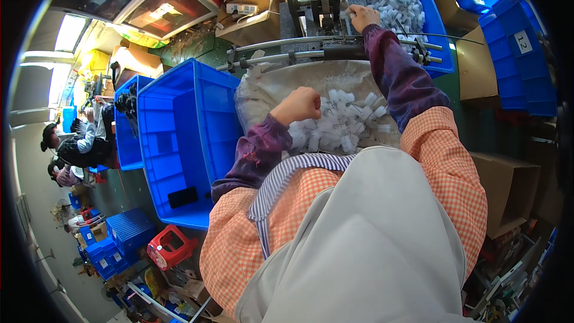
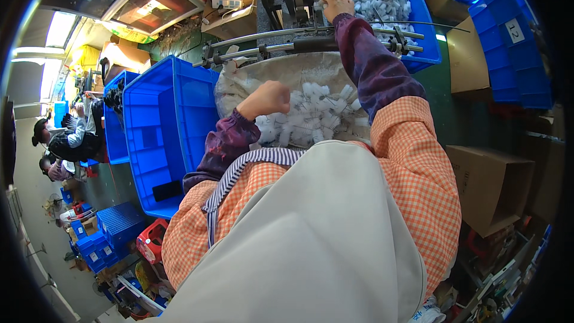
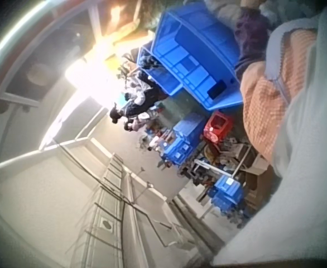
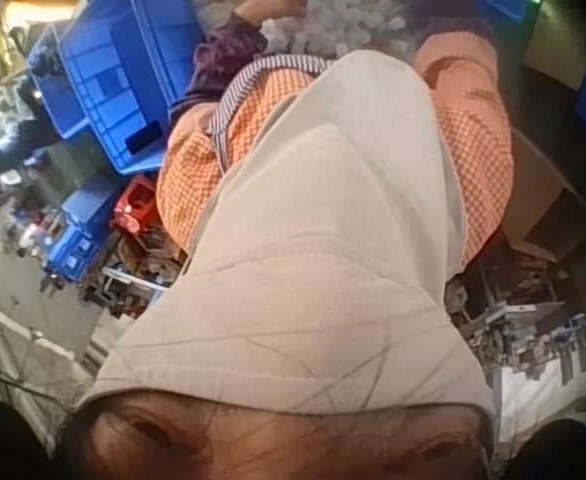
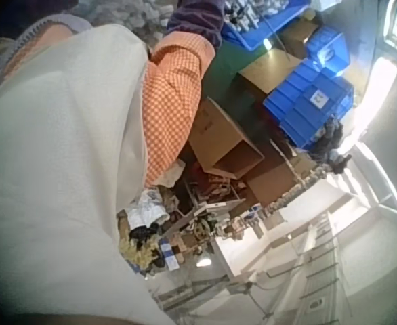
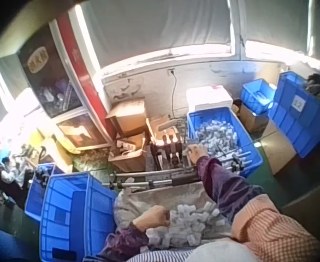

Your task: The person stands at a workstation and repeatedly picks up small white cotton-like bundles from a large sack. They place each bundle into a processing machine, which appears to compress or shape the material, and then transfer the processed items into a blue bin. The process is repetitive and continuous throughout the clip.

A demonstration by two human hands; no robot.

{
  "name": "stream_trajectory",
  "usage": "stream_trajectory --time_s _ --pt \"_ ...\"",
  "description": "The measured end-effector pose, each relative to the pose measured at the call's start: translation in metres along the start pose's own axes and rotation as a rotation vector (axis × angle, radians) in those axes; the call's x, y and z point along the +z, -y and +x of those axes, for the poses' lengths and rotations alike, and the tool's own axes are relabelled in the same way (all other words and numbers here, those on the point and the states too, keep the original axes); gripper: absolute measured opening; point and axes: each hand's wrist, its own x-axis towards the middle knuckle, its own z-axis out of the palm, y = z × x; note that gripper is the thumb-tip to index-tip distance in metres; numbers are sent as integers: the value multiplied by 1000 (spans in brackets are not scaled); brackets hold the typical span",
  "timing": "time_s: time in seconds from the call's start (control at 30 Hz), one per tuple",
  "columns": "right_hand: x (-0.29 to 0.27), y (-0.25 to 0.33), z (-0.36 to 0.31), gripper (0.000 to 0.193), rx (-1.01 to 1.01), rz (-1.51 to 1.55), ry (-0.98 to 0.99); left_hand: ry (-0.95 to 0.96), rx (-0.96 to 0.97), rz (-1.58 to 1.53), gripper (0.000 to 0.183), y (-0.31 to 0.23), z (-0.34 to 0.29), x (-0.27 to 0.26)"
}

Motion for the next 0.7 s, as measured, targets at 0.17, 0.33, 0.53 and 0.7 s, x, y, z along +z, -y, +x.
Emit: stream_trajectory --time_s 0.17,0.33,0.53,0.7 --pt "-18 5 -27 32 66 -223 -12 -158 108 -18 21 5 6 -11" --pt "-15 13 -32 33 36 -228 -15 -395 68 29 29 21 21 18" --pt "12 39 -26 32 -37 -197 -92 -536 -225 259 26 -4 12 20" --pt "14 65 -29 28 -45 -211 -98 -500 -178 198 17 13 10 24"
